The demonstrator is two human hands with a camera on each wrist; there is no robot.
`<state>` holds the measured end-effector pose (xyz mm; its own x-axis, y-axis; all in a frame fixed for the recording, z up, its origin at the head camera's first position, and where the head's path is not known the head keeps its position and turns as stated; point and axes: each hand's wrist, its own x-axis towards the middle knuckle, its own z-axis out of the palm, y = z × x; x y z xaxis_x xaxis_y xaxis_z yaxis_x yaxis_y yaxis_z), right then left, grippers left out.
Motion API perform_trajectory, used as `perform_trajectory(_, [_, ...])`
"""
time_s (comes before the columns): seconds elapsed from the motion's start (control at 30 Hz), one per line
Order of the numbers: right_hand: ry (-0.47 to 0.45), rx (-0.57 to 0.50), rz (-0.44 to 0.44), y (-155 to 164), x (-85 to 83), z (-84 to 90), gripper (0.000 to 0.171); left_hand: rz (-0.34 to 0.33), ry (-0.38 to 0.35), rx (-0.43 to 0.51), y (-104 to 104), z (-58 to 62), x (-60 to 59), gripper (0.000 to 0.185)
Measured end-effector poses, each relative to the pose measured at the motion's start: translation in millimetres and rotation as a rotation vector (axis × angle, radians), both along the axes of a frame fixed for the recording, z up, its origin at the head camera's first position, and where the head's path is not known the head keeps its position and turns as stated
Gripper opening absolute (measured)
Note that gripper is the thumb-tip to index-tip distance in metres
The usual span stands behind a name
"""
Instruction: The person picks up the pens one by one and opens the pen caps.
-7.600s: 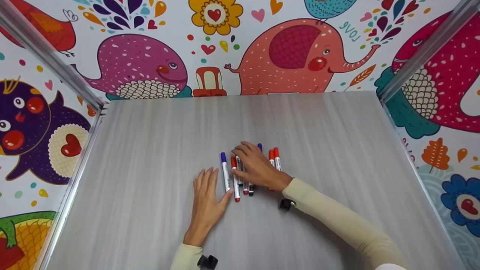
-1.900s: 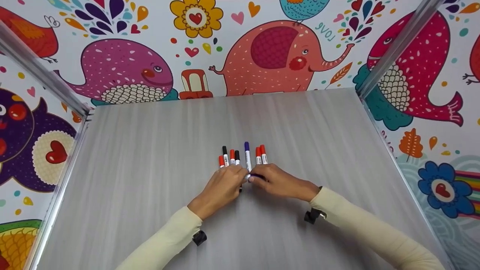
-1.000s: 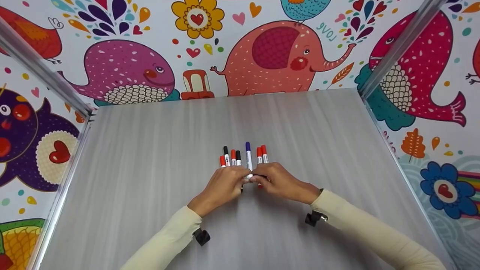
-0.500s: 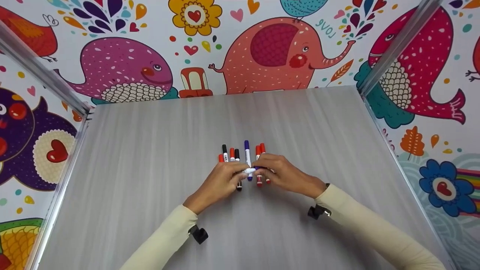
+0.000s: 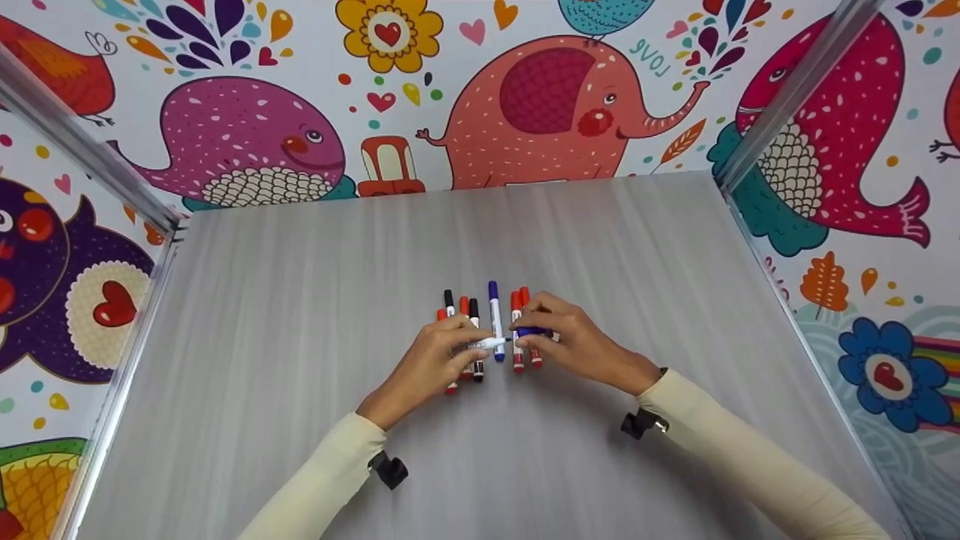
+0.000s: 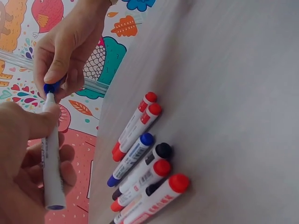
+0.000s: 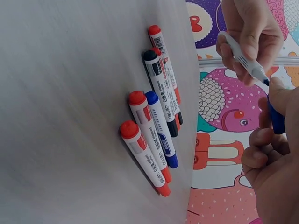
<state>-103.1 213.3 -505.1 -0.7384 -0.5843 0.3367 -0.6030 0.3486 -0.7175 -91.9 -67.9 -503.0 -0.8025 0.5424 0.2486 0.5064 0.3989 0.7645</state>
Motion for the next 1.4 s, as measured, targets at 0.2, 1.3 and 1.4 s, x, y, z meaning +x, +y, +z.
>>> perform_trajectory(0.2, [0.029, 0.000, -0.020, 3, -2.2, -3.7, 0.025, 0.043, -0.017, 0.015, -5, -4.6, 0.5, 0.025])
perform_trajectory(1.3, [-0.057, -0.038, -0.142, 13, -8.3, -15.5, 0.022, 0.186, 0.047, 0.040, -32, -20.6, -2.3, 0.022])
perform_trajectory(1.4, [-0.064, -0.027, -0.150, 14, -9.1, -15.9, 0.020, 0.195, 0.038, 0.044, -35, -22.0, -3.1, 0.021])
